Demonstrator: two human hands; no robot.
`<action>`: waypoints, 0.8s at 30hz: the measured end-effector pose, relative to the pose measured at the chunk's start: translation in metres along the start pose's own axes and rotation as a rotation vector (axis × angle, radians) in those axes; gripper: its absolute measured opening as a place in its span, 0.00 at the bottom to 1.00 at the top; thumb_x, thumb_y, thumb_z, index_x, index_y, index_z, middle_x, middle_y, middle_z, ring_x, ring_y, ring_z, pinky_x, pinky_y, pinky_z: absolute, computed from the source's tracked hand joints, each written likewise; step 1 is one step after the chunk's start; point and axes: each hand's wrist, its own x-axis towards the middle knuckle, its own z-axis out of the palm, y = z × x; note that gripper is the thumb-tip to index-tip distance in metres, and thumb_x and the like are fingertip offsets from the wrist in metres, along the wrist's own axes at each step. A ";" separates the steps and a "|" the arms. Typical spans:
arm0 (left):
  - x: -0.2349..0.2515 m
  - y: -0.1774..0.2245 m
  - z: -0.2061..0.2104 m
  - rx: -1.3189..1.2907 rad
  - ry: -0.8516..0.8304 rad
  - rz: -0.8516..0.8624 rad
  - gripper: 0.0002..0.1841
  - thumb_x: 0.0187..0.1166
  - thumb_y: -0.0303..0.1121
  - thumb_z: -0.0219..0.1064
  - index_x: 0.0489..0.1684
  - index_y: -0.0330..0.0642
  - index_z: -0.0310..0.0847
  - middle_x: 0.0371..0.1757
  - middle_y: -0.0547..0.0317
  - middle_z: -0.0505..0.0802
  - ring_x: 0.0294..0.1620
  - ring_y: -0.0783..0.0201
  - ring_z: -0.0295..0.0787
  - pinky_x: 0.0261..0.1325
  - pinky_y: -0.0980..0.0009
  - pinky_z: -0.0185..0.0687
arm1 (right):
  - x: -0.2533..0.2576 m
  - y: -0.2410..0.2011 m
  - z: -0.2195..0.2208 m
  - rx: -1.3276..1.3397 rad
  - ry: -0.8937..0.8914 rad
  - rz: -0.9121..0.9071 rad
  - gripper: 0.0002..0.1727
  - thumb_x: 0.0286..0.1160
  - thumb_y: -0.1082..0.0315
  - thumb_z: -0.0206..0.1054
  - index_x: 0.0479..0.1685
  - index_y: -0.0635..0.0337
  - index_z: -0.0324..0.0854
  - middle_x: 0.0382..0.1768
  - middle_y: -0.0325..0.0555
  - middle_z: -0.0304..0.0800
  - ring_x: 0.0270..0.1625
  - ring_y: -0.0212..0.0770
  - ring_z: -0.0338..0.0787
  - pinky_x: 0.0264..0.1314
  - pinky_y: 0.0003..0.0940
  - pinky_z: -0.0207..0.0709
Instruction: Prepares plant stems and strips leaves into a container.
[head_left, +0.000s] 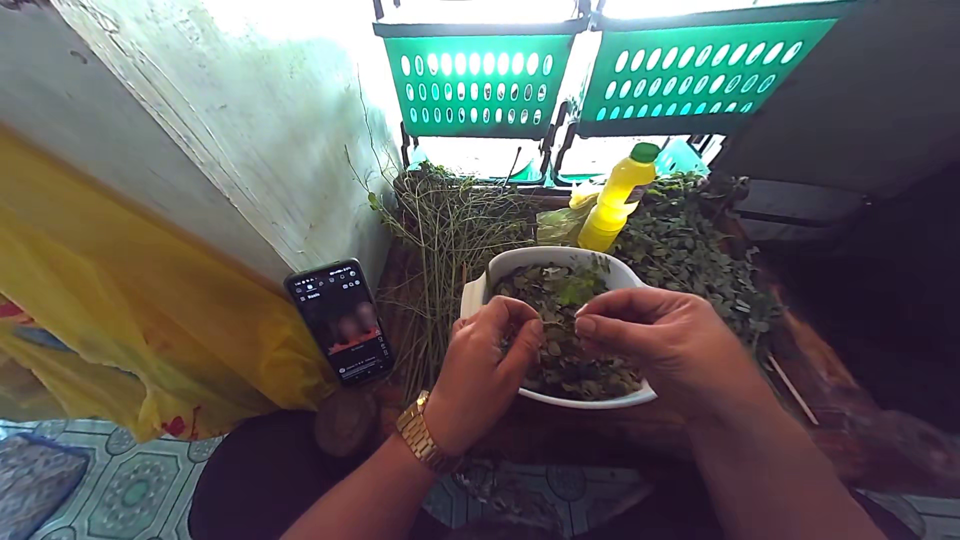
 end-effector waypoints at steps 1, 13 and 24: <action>0.001 0.000 -0.003 -0.012 0.006 -0.013 0.09 0.90 0.39 0.59 0.52 0.47 0.82 0.32 0.71 0.89 0.36 0.74 0.85 0.53 0.65 0.82 | 0.001 -0.002 -0.005 -0.016 0.012 -0.012 0.04 0.65 0.79 0.77 0.36 0.62 0.92 0.29 0.46 0.94 0.29 0.35 0.92 0.37 0.27 0.90; 0.000 0.002 -0.002 -0.004 -0.045 -0.003 0.08 0.88 0.39 0.61 0.52 0.49 0.83 0.34 0.73 0.89 0.40 0.74 0.85 0.66 0.55 0.75 | 0.005 0.011 0.004 0.156 -0.065 -0.042 0.20 0.62 0.69 0.81 0.57 0.59 0.90 0.46 0.45 0.95 0.46 0.34 0.94 0.51 0.27 0.90; -0.002 0.006 0.002 0.003 -0.069 0.103 0.08 0.85 0.37 0.65 0.54 0.48 0.86 0.46 0.74 0.93 0.54 0.75 0.86 0.73 0.51 0.69 | -0.005 0.008 0.014 0.233 -0.010 -0.076 0.08 0.64 0.77 0.78 0.41 0.60 0.91 0.34 0.45 0.94 0.33 0.34 0.93 0.41 0.28 0.91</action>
